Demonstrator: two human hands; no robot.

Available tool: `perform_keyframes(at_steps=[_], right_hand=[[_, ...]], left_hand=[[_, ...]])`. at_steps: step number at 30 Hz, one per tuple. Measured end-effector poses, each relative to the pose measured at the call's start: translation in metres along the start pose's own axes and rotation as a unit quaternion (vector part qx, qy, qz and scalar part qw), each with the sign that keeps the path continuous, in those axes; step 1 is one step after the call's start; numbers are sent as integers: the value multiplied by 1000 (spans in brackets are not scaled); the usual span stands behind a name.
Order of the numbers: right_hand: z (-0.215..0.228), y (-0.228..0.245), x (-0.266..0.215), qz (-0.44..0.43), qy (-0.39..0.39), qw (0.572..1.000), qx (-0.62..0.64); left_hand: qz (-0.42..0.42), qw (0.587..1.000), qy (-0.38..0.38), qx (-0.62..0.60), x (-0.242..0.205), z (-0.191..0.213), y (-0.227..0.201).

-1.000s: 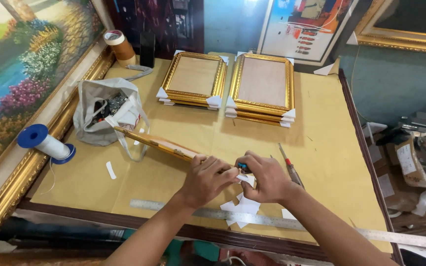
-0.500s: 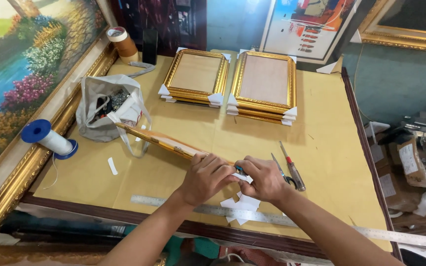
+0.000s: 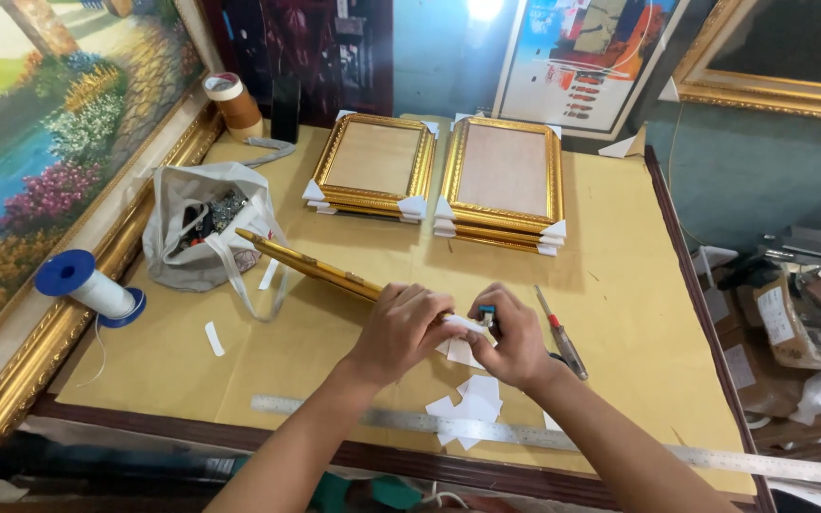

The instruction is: Applying protective paper corners and tape to gold picture frames on a workshop table.

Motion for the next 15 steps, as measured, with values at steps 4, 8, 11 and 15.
perform_keyframes(at_steps=[4, 8, 11, 15], right_hand=[[7, -6, 0, -130, -45, 989, 47], [11, -17, -1, -185, -95, 978, 30], [8, -20, 2, -222, -107, 969, 27], [2, -14, 13, -250, -133, 957, 69]], left_hand=[[-40, 998, -45, -35, 20, 20, 3], [48, 969, -196, 139, -2, 61, 48], [223, 884, -365, 188, -44, 96, 88], [470, 718, -501, -113, -116, 100, 165]])
Point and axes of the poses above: each hand's wrist, its own x-axis towards the middle knuckle, its own z-axis out of the back of the hand, y = z × x, the point moved 7 cm from there along x, towards the middle knuckle, and after that the axes turned 1 degree about -x, right-handed, at the moved point
